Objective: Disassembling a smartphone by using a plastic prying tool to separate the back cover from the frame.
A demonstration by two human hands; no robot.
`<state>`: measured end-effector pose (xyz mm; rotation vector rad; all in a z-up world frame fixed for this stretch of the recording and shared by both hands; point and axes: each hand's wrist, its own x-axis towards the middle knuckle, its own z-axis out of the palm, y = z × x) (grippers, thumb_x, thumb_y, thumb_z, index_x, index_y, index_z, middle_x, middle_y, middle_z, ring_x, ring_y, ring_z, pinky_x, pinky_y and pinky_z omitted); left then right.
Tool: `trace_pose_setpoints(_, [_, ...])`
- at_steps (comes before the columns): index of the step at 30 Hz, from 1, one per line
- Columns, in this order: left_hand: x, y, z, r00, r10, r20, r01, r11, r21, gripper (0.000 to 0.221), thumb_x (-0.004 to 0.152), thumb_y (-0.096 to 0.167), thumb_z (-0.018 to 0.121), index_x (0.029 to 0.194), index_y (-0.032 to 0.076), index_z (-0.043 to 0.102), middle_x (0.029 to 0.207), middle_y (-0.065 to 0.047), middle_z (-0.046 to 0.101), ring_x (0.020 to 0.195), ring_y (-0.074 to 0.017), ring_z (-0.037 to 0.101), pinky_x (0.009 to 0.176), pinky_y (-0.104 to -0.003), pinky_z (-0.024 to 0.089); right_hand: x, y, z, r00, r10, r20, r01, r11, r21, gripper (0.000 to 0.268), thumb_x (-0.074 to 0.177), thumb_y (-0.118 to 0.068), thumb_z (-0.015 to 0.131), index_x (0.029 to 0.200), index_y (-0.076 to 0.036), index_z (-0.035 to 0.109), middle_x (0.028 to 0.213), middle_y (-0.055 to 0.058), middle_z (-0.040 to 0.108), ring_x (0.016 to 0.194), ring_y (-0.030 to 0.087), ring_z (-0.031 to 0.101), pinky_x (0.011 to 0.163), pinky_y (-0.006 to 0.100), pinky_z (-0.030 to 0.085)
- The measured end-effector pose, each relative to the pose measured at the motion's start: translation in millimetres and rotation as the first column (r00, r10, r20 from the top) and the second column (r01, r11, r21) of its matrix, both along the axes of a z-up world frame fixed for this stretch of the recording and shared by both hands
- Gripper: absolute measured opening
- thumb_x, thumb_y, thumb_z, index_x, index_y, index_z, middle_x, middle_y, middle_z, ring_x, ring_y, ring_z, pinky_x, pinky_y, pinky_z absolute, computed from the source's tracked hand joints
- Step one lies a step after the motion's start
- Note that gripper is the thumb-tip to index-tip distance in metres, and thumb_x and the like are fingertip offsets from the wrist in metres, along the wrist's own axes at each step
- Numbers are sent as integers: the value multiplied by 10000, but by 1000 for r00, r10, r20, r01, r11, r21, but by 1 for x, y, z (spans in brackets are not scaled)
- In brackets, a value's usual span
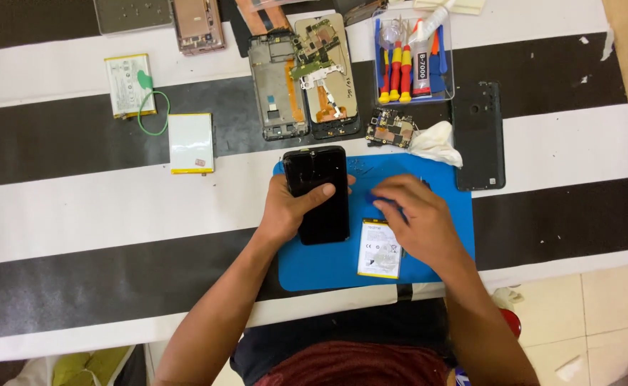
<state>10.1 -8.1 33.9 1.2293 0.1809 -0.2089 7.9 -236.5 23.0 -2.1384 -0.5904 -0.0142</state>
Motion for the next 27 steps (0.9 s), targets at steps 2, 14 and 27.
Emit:
trace_pose_setpoints(2, [1,2,-1,1000,10,4,-10,1000,6,203,852,235,846,850,43,780,747,-164,776,690,-260,778,569,-351,656,-4,-8,0,998,-62,24,62,998,-15,148,965,15,742,1070,-78,788,993,74,764,711,235,673,588,348,544])
trace_pose_setpoints(14, [5,3,2,997,78,15,-78,996,37,215,835,254,861,838,53,783,751,-158,778,706,-254,778,585,-370,654,-38,-53,-31,909,-416,20,415,908,53,72,1013,69,736,1022,25,792,880,151,729,621,207,593,488,306,454])
trace_pose_setpoints(27, [2,-4,2,997,79,24,-78,997,-15,208,839,262,857,853,70,777,756,-128,777,715,-226,771,615,-358,658,-36,-53,-32,884,-462,-74,468,875,127,65,1016,49,718,1004,28,779,794,151,709,610,142,558,473,280,422])
